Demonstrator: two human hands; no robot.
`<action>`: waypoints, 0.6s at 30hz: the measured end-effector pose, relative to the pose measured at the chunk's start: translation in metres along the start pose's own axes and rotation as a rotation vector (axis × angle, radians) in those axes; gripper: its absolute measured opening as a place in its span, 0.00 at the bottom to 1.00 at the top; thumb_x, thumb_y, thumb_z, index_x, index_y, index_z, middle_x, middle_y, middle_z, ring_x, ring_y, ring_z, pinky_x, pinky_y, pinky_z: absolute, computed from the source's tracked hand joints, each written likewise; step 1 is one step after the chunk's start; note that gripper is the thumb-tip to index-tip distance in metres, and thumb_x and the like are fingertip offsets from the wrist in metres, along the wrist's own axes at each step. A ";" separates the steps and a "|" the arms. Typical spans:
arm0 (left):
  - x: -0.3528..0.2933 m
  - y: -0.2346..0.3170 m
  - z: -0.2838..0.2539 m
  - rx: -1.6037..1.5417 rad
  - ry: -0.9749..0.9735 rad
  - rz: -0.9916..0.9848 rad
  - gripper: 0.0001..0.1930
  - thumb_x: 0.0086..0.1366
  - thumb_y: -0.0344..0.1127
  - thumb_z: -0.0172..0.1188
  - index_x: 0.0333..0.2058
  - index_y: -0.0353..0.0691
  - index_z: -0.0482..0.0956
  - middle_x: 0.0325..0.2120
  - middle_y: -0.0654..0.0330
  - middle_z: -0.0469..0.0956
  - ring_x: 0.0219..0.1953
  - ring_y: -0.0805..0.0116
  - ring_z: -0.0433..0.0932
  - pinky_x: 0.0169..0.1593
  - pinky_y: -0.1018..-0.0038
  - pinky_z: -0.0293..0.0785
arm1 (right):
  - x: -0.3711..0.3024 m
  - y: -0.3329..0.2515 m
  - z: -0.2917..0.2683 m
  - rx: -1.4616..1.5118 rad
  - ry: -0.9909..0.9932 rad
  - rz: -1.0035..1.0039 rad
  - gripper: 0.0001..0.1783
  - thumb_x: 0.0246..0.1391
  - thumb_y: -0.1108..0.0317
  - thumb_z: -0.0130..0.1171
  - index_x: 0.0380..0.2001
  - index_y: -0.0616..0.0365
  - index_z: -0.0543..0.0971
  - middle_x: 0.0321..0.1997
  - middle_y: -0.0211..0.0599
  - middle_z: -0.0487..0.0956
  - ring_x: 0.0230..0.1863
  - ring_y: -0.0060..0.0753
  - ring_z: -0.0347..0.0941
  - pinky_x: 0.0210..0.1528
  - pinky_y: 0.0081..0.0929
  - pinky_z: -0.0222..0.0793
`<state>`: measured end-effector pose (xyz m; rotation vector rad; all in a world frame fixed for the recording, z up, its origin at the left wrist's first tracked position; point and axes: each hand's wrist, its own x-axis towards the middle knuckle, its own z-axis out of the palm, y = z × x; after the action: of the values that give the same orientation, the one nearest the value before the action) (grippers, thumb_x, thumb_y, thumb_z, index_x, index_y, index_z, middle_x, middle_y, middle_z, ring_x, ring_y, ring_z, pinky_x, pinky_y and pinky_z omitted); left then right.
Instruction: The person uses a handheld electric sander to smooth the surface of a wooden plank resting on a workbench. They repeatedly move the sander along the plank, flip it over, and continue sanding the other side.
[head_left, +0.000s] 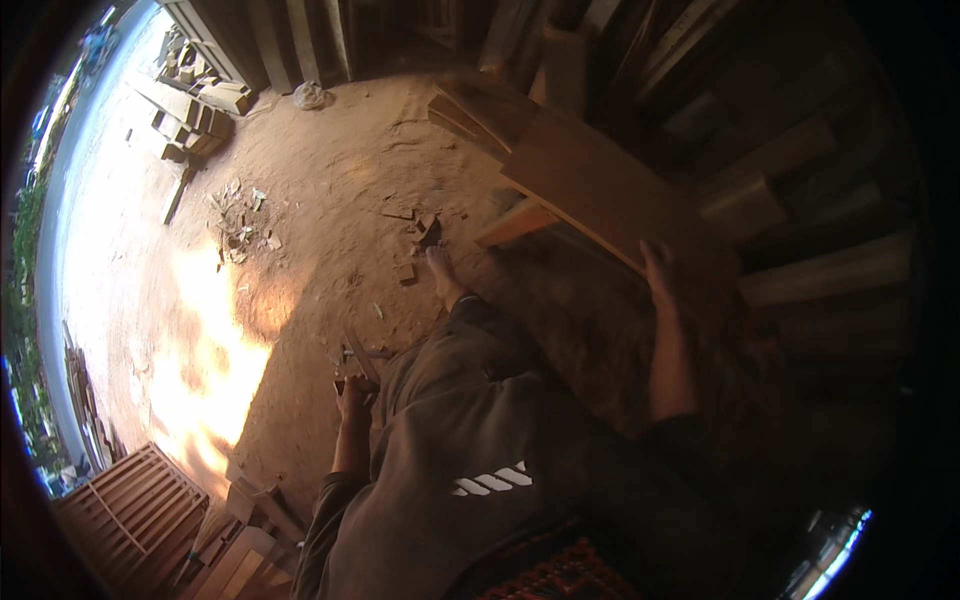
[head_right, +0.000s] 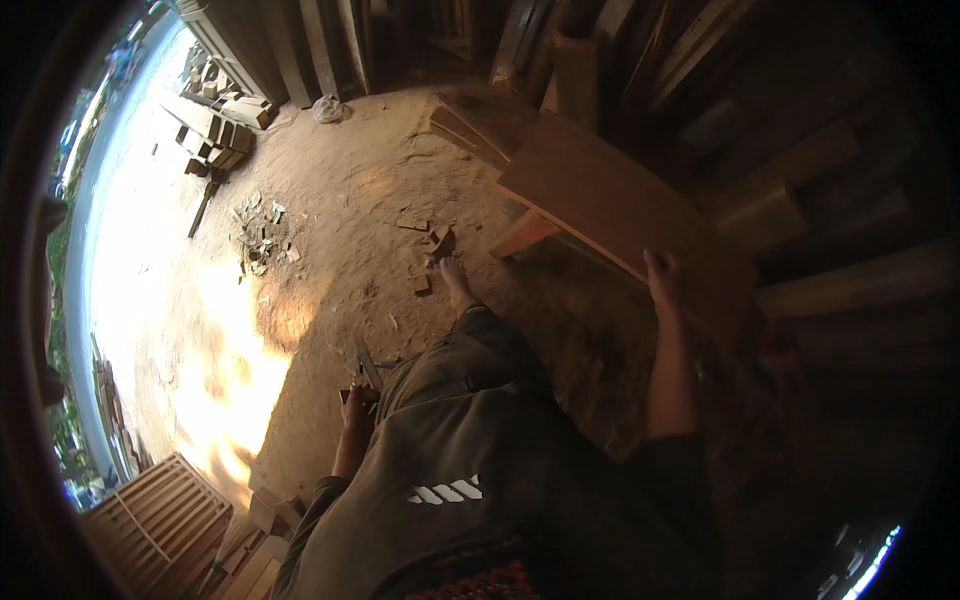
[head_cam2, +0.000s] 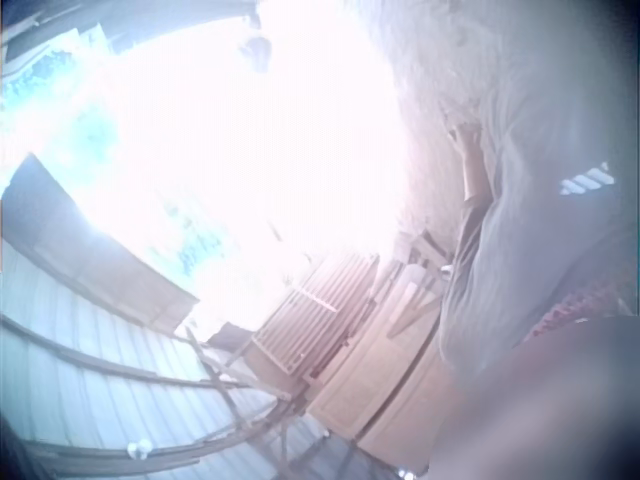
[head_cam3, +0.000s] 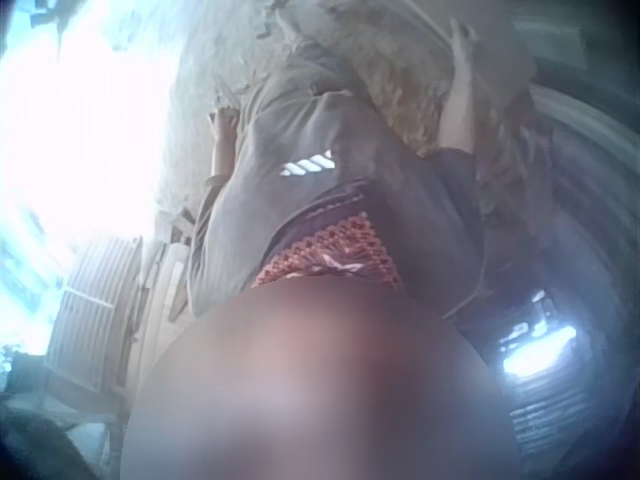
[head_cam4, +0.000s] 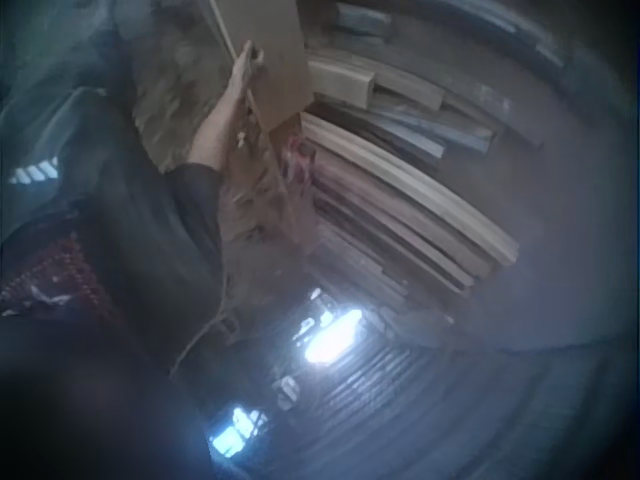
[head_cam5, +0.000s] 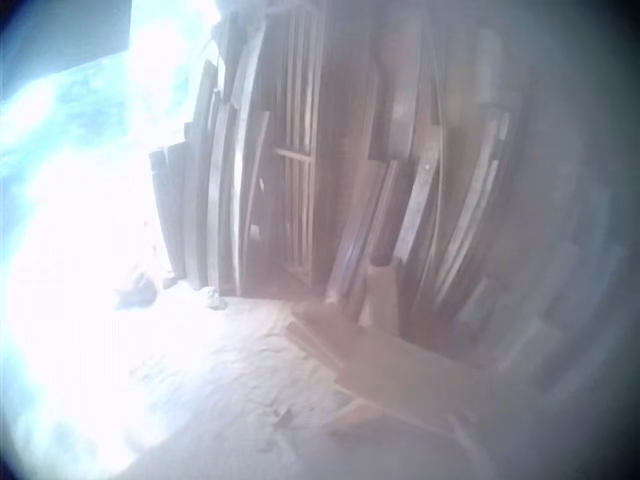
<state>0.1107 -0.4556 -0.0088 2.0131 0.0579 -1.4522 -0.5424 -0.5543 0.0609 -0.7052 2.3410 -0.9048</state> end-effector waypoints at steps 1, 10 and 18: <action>-0.002 0.000 0.000 0.015 -0.015 0.015 0.26 0.76 0.49 0.57 0.62 0.34 0.74 0.60 0.51 0.78 0.63 0.51 0.76 0.65 0.55 0.76 | -0.004 -0.004 -0.001 -0.041 0.005 0.033 0.31 0.63 0.43 0.66 0.53 0.62 0.80 0.47 0.38 0.81 0.47 0.31 0.77 0.49 0.32 0.75; 0.014 0.004 -0.011 0.334 -0.045 -0.175 0.27 0.76 0.48 0.58 0.63 0.34 0.73 0.59 0.51 0.79 0.60 0.54 0.78 0.63 0.57 0.75 | -0.011 -0.004 0.003 0.135 -0.034 0.089 0.32 0.61 0.41 0.68 0.53 0.59 0.81 0.50 0.36 0.82 0.53 0.34 0.77 0.52 0.31 0.74; 0.040 0.037 0.021 0.365 -0.253 -0.011 0.25 0.75 0.47 0.59 0.62 0.36 0.73 0.58 0.51 0.77 0.62 0.51 0.77 0.64 0.56 0.75 | -0.090 0.097 0.009 0.476 -0.135 0.094 0.20 0.71 0.52 0.59 0.54 0.55 0.80 0.36 0.24 0.81 0.38 0.17 0.77 0.37 0.25 0.73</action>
<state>0.1231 -0.5086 -0.0298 2.0880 -0.3261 -1.8169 -0.4984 -0.4399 0.0111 -0.4378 1.9167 -1.2668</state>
